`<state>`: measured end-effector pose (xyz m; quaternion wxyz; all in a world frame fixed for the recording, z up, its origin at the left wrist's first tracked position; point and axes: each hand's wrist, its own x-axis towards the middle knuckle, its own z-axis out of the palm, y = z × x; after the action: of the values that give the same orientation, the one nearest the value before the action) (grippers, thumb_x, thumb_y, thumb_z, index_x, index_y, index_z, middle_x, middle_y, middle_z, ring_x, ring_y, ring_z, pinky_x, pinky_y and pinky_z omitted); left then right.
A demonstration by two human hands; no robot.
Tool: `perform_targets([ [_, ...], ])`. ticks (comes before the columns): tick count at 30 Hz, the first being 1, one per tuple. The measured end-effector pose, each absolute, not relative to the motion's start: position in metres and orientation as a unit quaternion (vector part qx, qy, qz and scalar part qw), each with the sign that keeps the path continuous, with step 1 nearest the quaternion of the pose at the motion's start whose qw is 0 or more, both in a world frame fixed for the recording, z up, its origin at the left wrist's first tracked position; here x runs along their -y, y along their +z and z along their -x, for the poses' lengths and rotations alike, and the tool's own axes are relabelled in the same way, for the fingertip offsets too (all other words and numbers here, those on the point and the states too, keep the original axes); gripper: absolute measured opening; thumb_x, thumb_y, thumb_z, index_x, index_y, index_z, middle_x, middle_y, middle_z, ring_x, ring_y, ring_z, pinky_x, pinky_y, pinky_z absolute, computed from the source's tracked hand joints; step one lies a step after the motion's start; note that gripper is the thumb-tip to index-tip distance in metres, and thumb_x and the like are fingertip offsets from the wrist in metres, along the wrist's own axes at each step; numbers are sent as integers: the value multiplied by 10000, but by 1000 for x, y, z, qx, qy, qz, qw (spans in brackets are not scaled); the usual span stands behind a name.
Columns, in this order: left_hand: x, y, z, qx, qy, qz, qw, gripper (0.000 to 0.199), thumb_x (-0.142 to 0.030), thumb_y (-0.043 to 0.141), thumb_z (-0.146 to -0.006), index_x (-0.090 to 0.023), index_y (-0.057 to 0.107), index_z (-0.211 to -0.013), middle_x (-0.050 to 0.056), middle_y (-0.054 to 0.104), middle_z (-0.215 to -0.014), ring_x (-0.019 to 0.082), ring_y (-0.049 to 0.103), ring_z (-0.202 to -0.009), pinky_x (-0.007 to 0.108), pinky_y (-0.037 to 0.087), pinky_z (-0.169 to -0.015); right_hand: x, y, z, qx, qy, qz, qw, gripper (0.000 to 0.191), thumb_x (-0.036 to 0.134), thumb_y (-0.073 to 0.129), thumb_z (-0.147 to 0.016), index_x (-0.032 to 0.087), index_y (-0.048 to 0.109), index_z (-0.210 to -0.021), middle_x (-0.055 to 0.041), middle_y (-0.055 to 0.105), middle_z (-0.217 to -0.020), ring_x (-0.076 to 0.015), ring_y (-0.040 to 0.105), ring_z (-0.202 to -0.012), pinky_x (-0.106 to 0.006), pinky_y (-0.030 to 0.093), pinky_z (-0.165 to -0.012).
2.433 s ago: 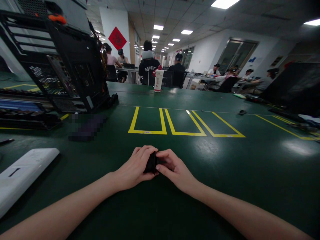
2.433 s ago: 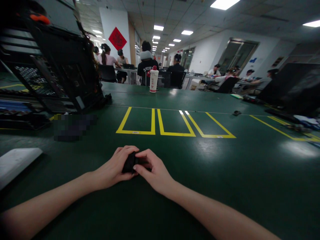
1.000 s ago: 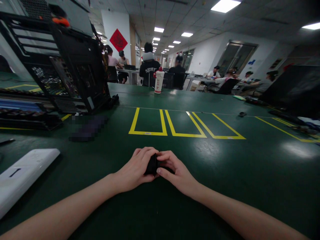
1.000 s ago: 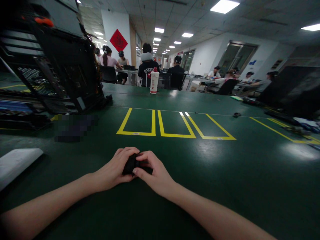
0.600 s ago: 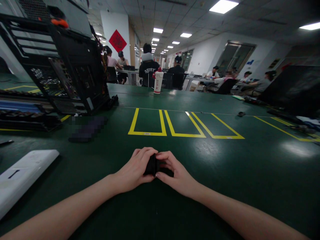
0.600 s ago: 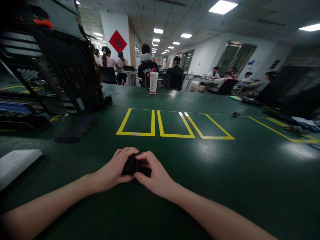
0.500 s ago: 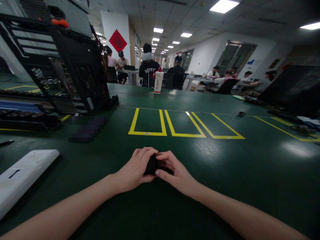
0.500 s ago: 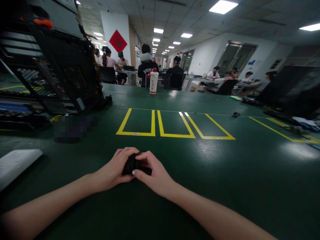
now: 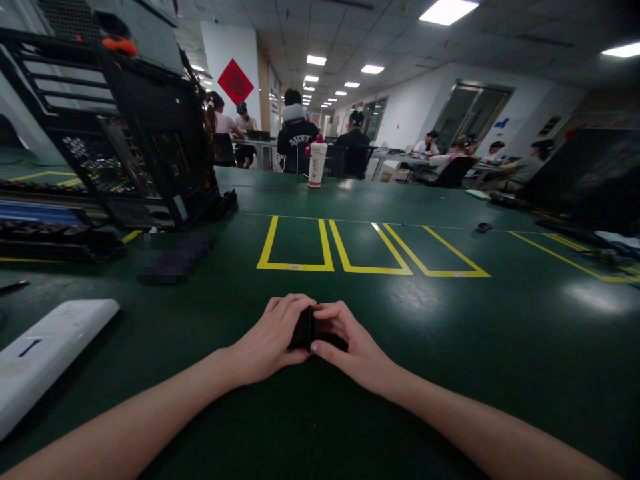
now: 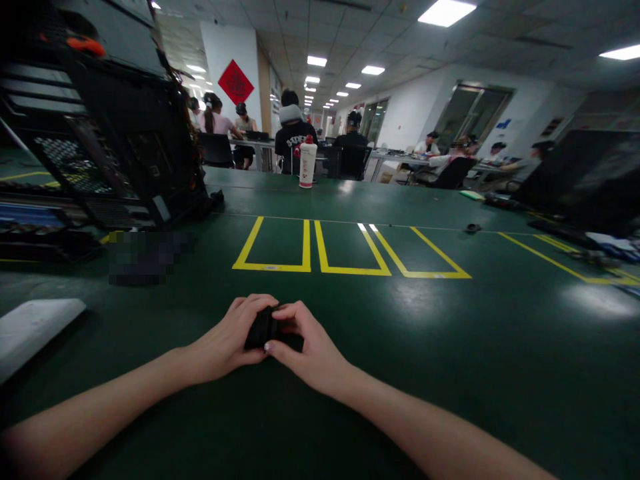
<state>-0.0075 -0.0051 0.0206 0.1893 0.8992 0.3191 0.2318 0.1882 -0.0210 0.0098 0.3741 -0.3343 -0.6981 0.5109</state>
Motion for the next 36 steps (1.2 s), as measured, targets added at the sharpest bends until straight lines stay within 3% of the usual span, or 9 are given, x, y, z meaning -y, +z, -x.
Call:
perform_targets([
  [5,6,22,7,-321,234,-898,190,593,-179,635,-781,-261,281,-1249,86,463,-1225,275,454,-1132,452,367,-934,21,8,-187,678,521,351,381,218,182,580,-820,246,489,-1008,-20,503,-1079,-180,563,-1025,-372,503,-874],
  [13,6,22,7,-326,224,-898,194,588,-178,632,-789,-251,274,-1250,91,454,-1227,269,451,-1122,461,356,-942,20,14,-188,695,503,385,339,327,208,556,-835,211,445,-1142,-70,511,-1141,-207,526,-1083,-413,456,-930],
  [19,5,20,8,-323,219,-902,186,624,-131,640,-765,-239,265,-1251,96,433,-1246,265,429,-1140,453,339,-964,22,14,-188,706,511,333,362,356,95,596,-779,231,439,-1069,-30,492,-1101,-179,515,-1100,-378,448,-953],
  [25,4,19,6,-318,229,-901,185,596,-163,645,-774,-230,278,-1238,98,448,-1227,268,429,-1141,453,344,-951,21,8,-188,683,528,330,381,215,171,567,-826,227,456,-1002,-30,483,-1100,-169,556,-1017,-351,519,-843],
  [31,4,19,6,-319,229,-900,187,582,-177,627,-788,-251,273,-1245,92,458,-1222,276,442,-1132,468,345,-942,20,10,-188,689,523,364,344,350,165,556,-830,226,420,-1147,-64,483,-1162,-198,513,-1103,-384,488,-904],
  [36,5,19,8,-325,221,-900,189,619,-150,642,-767,-244,269,-1253,92,435,-1242,269,430,-1140,461,334,-961,21,10,-189,705,514,343,347,353,132,594,-798,232,434,-1096,-46,473,-1150,-193,512,-1110,-373,476,-924],
])
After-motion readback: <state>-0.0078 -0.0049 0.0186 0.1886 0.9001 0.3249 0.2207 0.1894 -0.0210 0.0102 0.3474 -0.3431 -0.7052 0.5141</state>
